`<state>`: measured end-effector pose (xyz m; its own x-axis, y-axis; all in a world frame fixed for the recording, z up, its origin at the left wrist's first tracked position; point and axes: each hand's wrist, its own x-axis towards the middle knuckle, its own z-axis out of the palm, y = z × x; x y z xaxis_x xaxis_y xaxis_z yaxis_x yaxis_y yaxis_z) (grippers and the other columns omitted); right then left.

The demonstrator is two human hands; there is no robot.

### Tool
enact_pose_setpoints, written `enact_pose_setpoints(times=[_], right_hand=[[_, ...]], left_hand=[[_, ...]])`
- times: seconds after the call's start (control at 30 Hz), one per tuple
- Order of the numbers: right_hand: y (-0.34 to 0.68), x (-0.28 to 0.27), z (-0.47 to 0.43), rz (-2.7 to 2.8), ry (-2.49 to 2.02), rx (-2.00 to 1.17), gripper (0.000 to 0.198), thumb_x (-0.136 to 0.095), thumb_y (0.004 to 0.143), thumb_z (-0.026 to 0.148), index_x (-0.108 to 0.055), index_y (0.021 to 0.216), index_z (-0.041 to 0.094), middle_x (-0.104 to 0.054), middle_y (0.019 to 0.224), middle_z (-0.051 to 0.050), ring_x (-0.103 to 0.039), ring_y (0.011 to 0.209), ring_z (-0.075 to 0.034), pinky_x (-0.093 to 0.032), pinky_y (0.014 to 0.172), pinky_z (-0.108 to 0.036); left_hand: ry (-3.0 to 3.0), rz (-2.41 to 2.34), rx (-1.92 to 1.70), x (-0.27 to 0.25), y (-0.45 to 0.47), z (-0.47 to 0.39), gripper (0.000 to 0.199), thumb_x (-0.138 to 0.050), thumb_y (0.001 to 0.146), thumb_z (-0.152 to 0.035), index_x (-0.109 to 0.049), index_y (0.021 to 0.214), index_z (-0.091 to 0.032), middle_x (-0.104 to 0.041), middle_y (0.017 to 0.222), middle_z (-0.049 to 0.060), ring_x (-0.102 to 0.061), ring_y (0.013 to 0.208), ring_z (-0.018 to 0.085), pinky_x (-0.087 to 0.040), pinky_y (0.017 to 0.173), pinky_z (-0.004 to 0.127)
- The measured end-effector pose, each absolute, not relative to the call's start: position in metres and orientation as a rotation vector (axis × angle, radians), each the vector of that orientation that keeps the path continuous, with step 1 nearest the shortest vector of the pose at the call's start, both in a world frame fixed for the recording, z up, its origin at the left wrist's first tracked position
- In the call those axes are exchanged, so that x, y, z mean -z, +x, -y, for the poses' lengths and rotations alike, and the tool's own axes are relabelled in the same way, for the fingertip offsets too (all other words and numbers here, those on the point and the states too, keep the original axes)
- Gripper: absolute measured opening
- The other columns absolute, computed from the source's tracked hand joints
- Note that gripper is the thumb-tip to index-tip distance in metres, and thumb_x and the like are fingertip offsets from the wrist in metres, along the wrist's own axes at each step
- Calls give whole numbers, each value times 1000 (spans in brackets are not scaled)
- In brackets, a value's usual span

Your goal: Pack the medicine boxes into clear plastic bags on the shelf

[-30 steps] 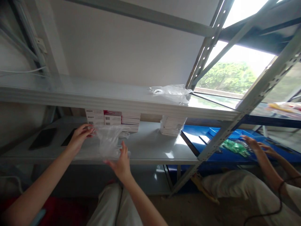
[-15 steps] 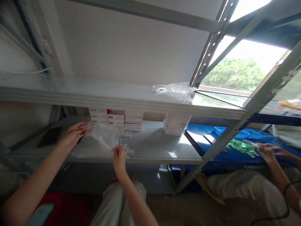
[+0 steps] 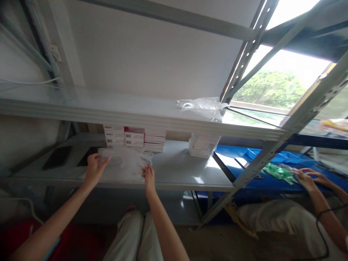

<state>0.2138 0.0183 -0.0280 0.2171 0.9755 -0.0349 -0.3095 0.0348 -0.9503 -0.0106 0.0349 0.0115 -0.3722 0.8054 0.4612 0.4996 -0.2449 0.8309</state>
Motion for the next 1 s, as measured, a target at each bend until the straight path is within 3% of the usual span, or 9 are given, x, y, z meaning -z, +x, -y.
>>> enact_pose_setpoints(times=[0.13,0.3,0.4,0.57,0.8,0.93,1.0], right_hand=[[210,36,-20,787,-1047,-1232,26,-53,65,46,-56,75,22,-52,69,-1,-50,65,-14,-44,56,-22],[205,32,-12,830,-969,-1269,33,-62,67,49,-57,88,23,-59,84,-1,-55,75,-14,-46,64,-25],[205,30,-8,987,-893,-1231,33,-71,61,34,-56,88,22,-60,82,1,-55,73,-13,-44,65,-24],[212,33,-9,1081,-858,-1116,32,-64,57,18,-56,88,23,-57,74,4,-51,67,-11,-42,62,-21],[256,32,-10,1223,-1102,-734,28,-45,54,15,-65,73,20,-64,80,-3,-56,75,-18,-44,67,-27],[292,33,-3,1292,-1285,-705,28,-39,56,17,-66,59,20,-59,55,-2,-51,55,-17,-40,58,-29],[303,34,-1,1332,-1340,-684,28,-38,59,17,-66,56,20,-59,53,-3,-51,55,-18,-40,61,-30]], left_hand=[[2012,-1644,-1210,16,11,-9,44,-55,75,-58,-56,97,-20,-61,93,6,-59,87,24,-47,84,41],[2011,-1656,-1020,28,24,-10,45,-58,72,-57,-64,93,-17,-67,93,8,-61,77,22,-48,75,34],[1997,-1669,-1017,26,28,-14,40,-57,73,-55,-66,86,-18,-68,90,7,-61,73,21,-46,72,33],[2005,-1554,-1122,12,23,-17,32,-49,78,-47,-66,79,-21,-71,84,5,-63,75,20,-45,74,30],[1823,-1629,-1110,-3,-32,-15,30,-53,70,-49,-63,61,-22,-66,60,1,-55,52,18,-40,57,26],[1666,-1601,-1085,1,-71,-10,29,-64,60,-51,-64,58,-22,-65,57,1,-56,54,19,-40,54,25],[1606,-1533,-1009,5,-82,-8,30,-68,57,-51,-66,60,-21,-67,60,3,-58,57,20,-42,55,26]])
